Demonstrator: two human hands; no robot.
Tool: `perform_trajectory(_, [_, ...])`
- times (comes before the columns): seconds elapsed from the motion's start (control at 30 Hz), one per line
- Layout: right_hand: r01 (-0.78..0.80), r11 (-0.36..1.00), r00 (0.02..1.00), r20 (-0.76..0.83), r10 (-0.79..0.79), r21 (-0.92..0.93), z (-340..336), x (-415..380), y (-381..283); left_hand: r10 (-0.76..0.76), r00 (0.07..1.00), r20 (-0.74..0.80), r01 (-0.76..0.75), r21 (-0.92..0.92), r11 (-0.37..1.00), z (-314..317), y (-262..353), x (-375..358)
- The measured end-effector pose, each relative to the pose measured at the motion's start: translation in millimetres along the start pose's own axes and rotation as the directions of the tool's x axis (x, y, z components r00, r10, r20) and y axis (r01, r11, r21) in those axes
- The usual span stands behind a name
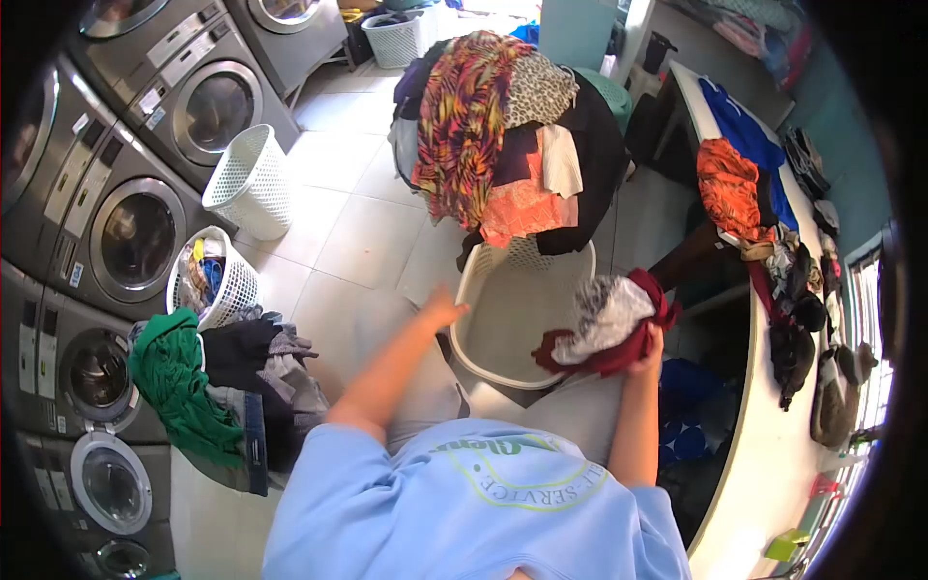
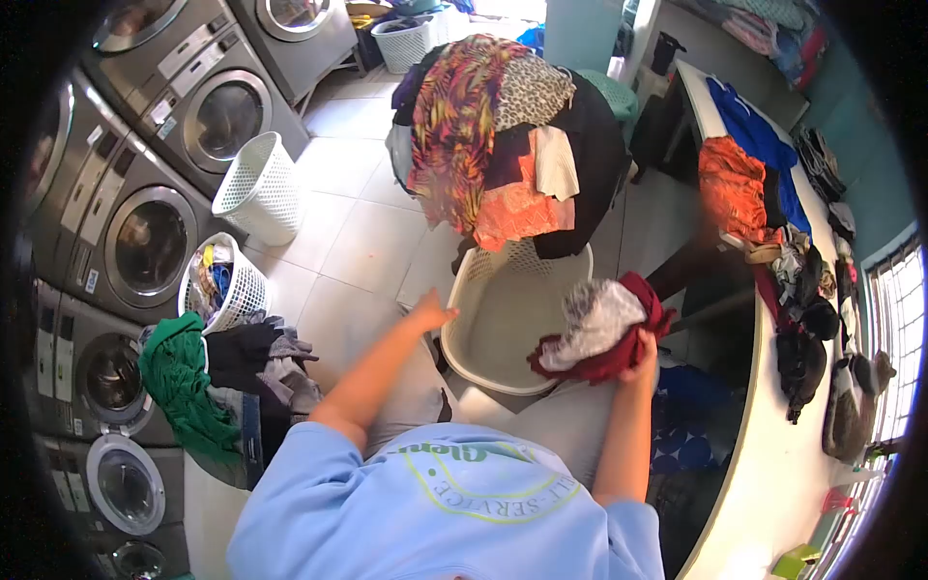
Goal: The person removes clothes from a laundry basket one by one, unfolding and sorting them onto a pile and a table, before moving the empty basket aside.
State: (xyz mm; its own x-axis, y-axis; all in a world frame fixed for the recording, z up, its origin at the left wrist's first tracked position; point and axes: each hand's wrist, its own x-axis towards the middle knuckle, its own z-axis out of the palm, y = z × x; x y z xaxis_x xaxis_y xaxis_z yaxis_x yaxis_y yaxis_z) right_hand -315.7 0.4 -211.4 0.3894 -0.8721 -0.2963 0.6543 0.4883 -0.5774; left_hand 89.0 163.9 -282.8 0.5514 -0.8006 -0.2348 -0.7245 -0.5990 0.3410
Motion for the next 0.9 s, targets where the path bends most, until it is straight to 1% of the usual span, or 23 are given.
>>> perform_trajectory(0.03, [-0.006, 0.999, 1.0, 0.02, 0.005, 0.04, -6, -11, 2, -0.077, 0.983, 0.165, 0.096, -0.108, 0.989, 16, -1, 6])
perform_trajectory(0.07, [-0.019, 0.999, 0.999, 0.036, 0.017, 0.03, -21, -20, 2, -0.042, 0.965, 0.26, 0.083, -0.148, 0.986, 22, -3, 11])
perform_trajectory(0.1, [-0.089, 0.996, 0.995, 0.052, 0.087, 0.029, -33, -27, 0, -0.008, 0.936, 0.352, 0.08, -0.19, 0.978, 25, -3, 13])
perform_trajectory(0.2, [-0.081, 0.997, 0.992, 0.097, 0.08, 0.006, -25, -39, 0, -0.063, 0.955, 0.29, 0.123, -0.192, 0.974, 32, 3, 1])
perform_trajectory(0.23, [-0.089, 0.996, 0.99, 0.11, 0.088, 0.004, -20, -40, 0, -0.069, 0.962, 0.264, 0.121, -0.189, 0.974, 37, -2, 4])
perform_trajectory(0.27, [-0.085, 0.996, 0.993, 0.087, 0.082, 0.026, -16, -35, 1, -0.071, 0.969, 0.237, 0.117, -0.184, 0.976, 35, -6, 4])
perform_trajectory(0.3, [-0.066, 0.998, 0.994, 0.082, 0.065, 0.007, -12, -33, 1, -0.087, 0.971, 0.224, 0.131, -0.189, 0.973, 32, -11, 5])
perform_trajectory(0.37, [-0.085, 0.996, 0.994, 0.067, 0.084, 0.016, -11, -23, 4, -0.169, 0.981, 0.095, 0.184, -0.188, 0.965, 22, -15, 3])
perform_trajectory(0.4, [-0.09, 0.996, 0.993, 0.08, 0.089, 0.013, -11, -18, 7, -0.176, 0.981, 0.084, 0.19, -0.192, 0.963, 12, -21, 7])
perform_trajectory(0.47, [-0.101, 0.99, 0.992, 0.064, 0.108, -0.099, -14, -9, 11, -0.29, 0.952, -0.101, 0.265, -0.209, 0.941, -11, -43, 31])
perform_trajectory(0.53, [-0.121, 0.985, 0.99, 0.053, 0.128, -0.12, -24, -1, 13, -0.338, 0.871, -0.356, 0.297, -0.166, 0.94, -44, -60, 52])
perform_trajectory(0.57, [-0.141, 0.98, 0.989, 0.034, 0.147, -0.139, -27, 1, 14, -0.336, 0.873, -0.354, 0.296, -0.165, 0.941, -59, -57, 61])
perform_trajectory(0.63, [-0.129, 0.982, 0.991, 0.029, 0.134, -0.138, -25, -3, 12, -0.308, 0.837, -0.451, 0.307, -0.078, 0.948, -83, -47, 69])
perform_trajectory(0.67, [-0.127, 0.987, 0.992, -0.004, 0.128, -0.097, -29, -3, 10, -0.17, 0.927, -0.335, 0.167, -0.038, 0.985, -79, -36, 69])
perform_trajectory(0.7, [-0.125, 0.991, 0.992, -0.033, 0.123, -0.053, -31, -2, 11, -0.024, 0.977, -0.212, 0.022, -0.015, 1.0, -73, -18, 69])
perform_trajectory(0.73, [-0.12, 0.992, 0.993, -0.02, 0.119, -0.047, -29, -3, 10, 0.034, 0.987, -0.156, -0.06, -0.164, 0.985, -61, 11, 49])
perform_trajectory(0.77, [-0.096, 0.995, 0.995, 0.007, 0.096, -0.03, -29, 0, 12, 0.028, 0.998, 0.062, -0.009, -0.286, 0.958, -46, 40, 29])
perform_trajectory(0.8, [-0.056, 0.998, 0.998, 0.037, 0.057, -0.025, -29, -1, 14, 0.172, 0.98, 0.1, -0.124, -0.37, 0.921, -36, 62, -6])
perform_trajectory(0.83, [-0.015, 1.0, 0.998, 0.068, 0.016, -0.015, -28, -2, 14, 0.175, 0.97, 0.169, -0.14, -0.2, 0.97, 8, 77, -19])
perform_trajectory(0.87, [-0.063, 0.998, 0.993, 0.104, 0.062, 0.009, -26, -3, 14, 0.252, 0.944, 0.213, -0.224, -0.148, 0.963, 23, 90, -50])
perform_trajectory(0.9, [-0.111, 0.994, 0.985, 0.136, 0.106, 0.027, -24, -6, 11, 0.258, 0.964, 0.067, -0.258, -0.005, 0.966, 66, 92, -69])
